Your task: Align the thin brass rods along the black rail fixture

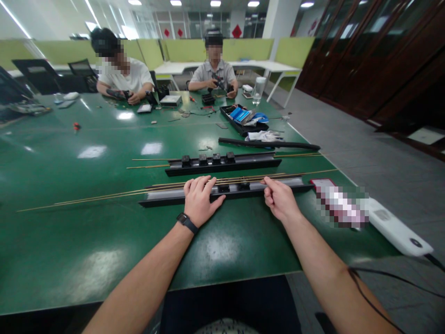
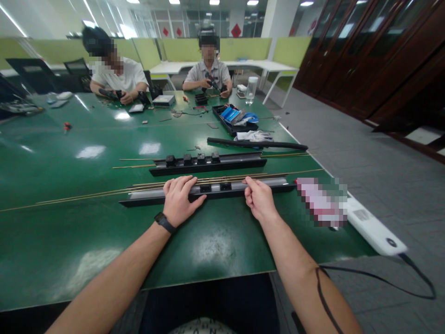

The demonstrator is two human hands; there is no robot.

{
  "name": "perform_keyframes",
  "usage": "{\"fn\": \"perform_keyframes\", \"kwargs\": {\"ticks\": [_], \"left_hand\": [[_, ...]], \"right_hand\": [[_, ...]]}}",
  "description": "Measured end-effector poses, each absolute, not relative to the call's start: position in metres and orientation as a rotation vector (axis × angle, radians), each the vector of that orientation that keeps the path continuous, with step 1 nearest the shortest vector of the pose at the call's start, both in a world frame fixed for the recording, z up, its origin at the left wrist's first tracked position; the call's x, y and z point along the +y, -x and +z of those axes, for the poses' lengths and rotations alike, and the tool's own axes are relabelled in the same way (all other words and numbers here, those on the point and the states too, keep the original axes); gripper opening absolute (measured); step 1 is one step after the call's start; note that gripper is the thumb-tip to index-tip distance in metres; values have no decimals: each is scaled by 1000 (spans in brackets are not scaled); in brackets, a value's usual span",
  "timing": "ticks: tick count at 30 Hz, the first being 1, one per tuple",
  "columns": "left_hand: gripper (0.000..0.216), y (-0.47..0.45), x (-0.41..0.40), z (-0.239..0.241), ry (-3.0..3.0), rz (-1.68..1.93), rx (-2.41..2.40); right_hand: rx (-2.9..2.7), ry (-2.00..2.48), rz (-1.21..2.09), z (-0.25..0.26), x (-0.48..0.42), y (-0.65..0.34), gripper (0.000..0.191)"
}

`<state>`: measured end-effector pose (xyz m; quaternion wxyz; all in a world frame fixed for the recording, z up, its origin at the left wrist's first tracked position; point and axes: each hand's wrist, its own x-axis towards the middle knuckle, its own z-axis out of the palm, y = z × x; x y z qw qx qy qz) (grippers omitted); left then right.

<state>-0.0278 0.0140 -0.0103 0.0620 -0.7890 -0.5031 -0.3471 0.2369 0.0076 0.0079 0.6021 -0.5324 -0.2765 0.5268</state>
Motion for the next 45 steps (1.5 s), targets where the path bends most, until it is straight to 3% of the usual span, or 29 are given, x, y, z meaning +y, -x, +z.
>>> {"fn": "perform_keyframes", "kwargs": {"ticks": [12,38,45], "left_hand": [[51,28,13,-11,2386,-1040,-1528],[51,27,14,-13,2378,-1039,-1517],[51,27,15,-12,2378,-1048,-1516]], "right_hand": [[-736,1255,1287,6,7,-234,42],[-662,1207,1251,3,10,-237,31],[-730,1231,1284,4,9,-236,38]]}}
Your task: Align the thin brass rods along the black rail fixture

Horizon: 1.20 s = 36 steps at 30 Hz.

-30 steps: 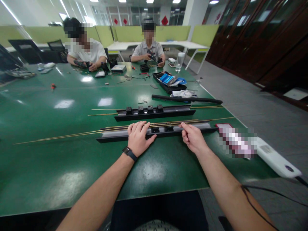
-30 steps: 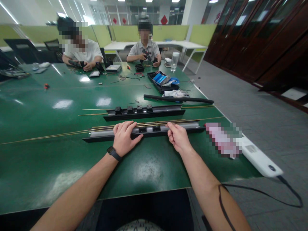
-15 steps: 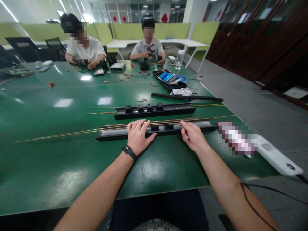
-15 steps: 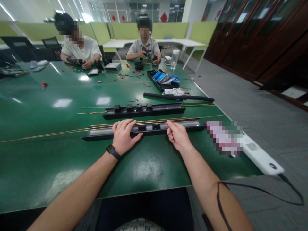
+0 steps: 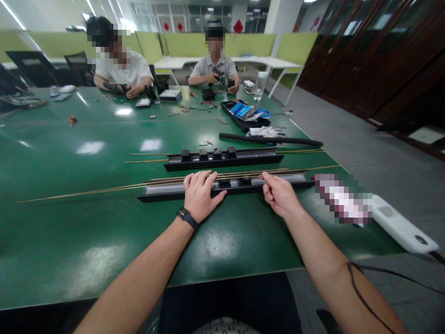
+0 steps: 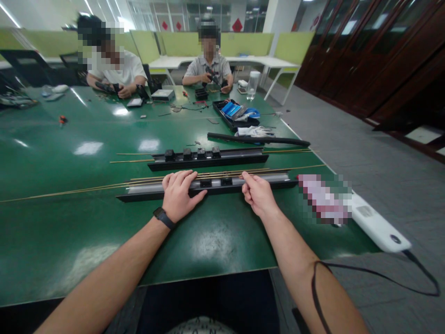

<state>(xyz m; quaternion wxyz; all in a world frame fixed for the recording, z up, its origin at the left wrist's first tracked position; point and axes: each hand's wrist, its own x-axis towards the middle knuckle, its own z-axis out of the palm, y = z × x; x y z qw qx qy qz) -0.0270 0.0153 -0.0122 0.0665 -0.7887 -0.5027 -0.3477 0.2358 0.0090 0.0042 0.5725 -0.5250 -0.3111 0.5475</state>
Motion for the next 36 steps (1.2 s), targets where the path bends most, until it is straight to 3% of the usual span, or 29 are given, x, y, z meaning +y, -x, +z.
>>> {"fn": "perform_keyframes", "kwargs": {"ticks": [11,19,36], "left_hand": [[51,27,15,-13,2383,-1061,-1516],[51,27,14,-12,2376,-1043,-1506],[52,27,15,-12,2370,-1046,-1504]], "right_hand": [[-593,1197,1200,4,12,-241,24],[-675,1239,1270,9,8,-237,33],[-669,1262,1250,9,8,-237,31]]}}
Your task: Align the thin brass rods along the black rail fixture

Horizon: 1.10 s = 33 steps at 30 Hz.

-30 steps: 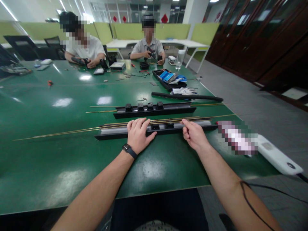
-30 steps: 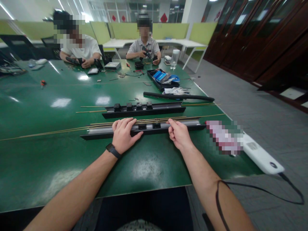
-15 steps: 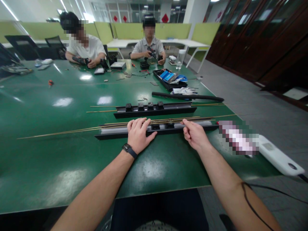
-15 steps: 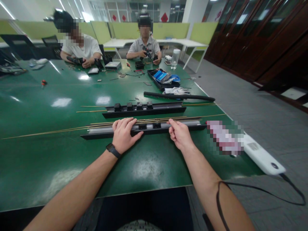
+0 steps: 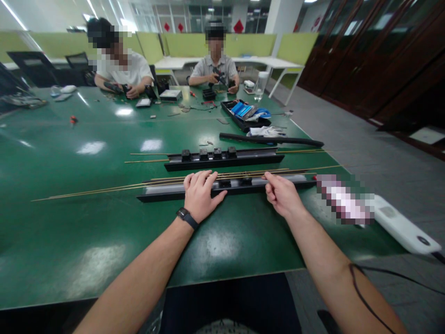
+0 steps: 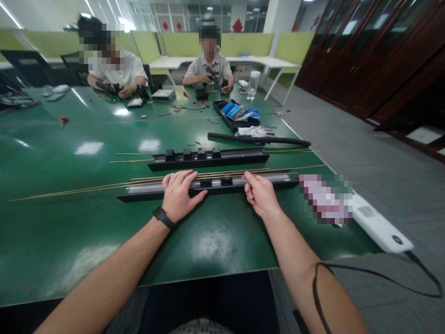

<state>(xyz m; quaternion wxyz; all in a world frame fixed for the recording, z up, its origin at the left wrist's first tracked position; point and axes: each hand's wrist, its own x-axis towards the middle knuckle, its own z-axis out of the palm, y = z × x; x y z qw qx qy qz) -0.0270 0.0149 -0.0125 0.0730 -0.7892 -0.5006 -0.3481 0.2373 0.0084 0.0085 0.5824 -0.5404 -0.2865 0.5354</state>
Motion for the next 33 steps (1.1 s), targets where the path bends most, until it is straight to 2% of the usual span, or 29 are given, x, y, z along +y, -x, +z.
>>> {"fn": "perform_keyframes", "kwargs": {"ticks": [7,14,22,29,33], "left_hand": [[51,27,15,-12,2370,-1048,-1498],[52,27,15,-13,2369,-1037,-1497],[52,27,15,-13,2384,-1048,-1503],[52,27,15,-12,2375,-1050,-1499],[52,27,15,-12,2371,-1045,-1482]], "right_hand": [[-577,1198,1179,5,11,-242,24],[-665,1250,1255,8,8,-238,31],[-602,1214,1187,5,11,-242,25],[-685,1247,1258,6,9,-239,33],[-659,1238,1229,6,9,-239,31]]}}
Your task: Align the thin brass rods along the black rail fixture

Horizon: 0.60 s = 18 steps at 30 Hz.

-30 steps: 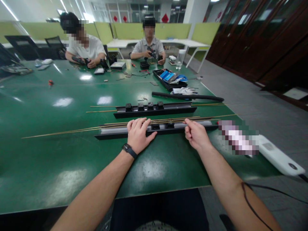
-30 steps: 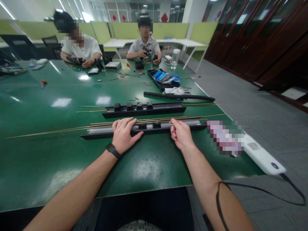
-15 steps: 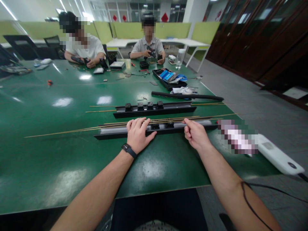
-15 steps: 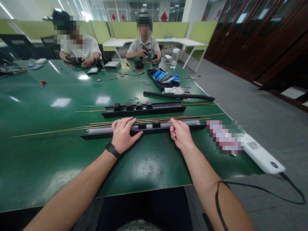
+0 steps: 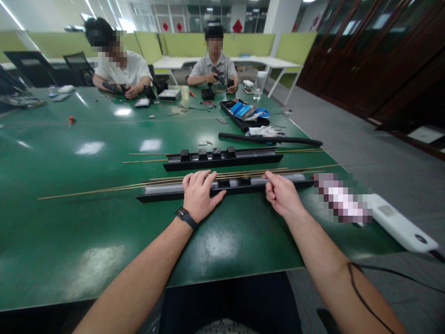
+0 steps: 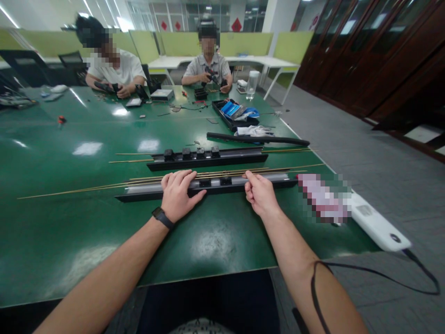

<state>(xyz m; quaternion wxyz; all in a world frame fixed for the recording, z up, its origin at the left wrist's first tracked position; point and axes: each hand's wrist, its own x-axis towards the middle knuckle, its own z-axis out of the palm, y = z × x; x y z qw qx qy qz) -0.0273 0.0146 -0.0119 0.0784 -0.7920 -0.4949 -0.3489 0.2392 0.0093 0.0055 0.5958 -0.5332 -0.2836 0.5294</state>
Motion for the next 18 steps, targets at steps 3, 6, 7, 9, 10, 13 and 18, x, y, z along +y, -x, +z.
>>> {"fn": "perform_keyframes", "kwargs": {"ticks": [3,6,7,9,10,13,18], "left_hand": [[51,27,14,-12,2374,-1051,-1484],[51,27,15,-12,2377,-1050,-1499],[51,27,15,-12,2378,-1047,-1503],[51,27,15,-12,2379,-1044,-1506],[51,27,15,-12,2379,-1044,-1505],[51,27,15,-12,2379,-1040,-1504],[51,27,14,-12,2374,-1032,-1505]], "right_hand": [[-622,1223,1191,5,10,-241,29],[-620,1228,1196,6,10,-241,30],[-626,1232,1201,7,10,-240,31],[-648,1245,1218,7,9,-240,33],[-661,1251,1228,6,9,-240,34],[-679,1254,1248,5,9,-240,34],[-638,1218,1206,3,10,-241,29]]}}
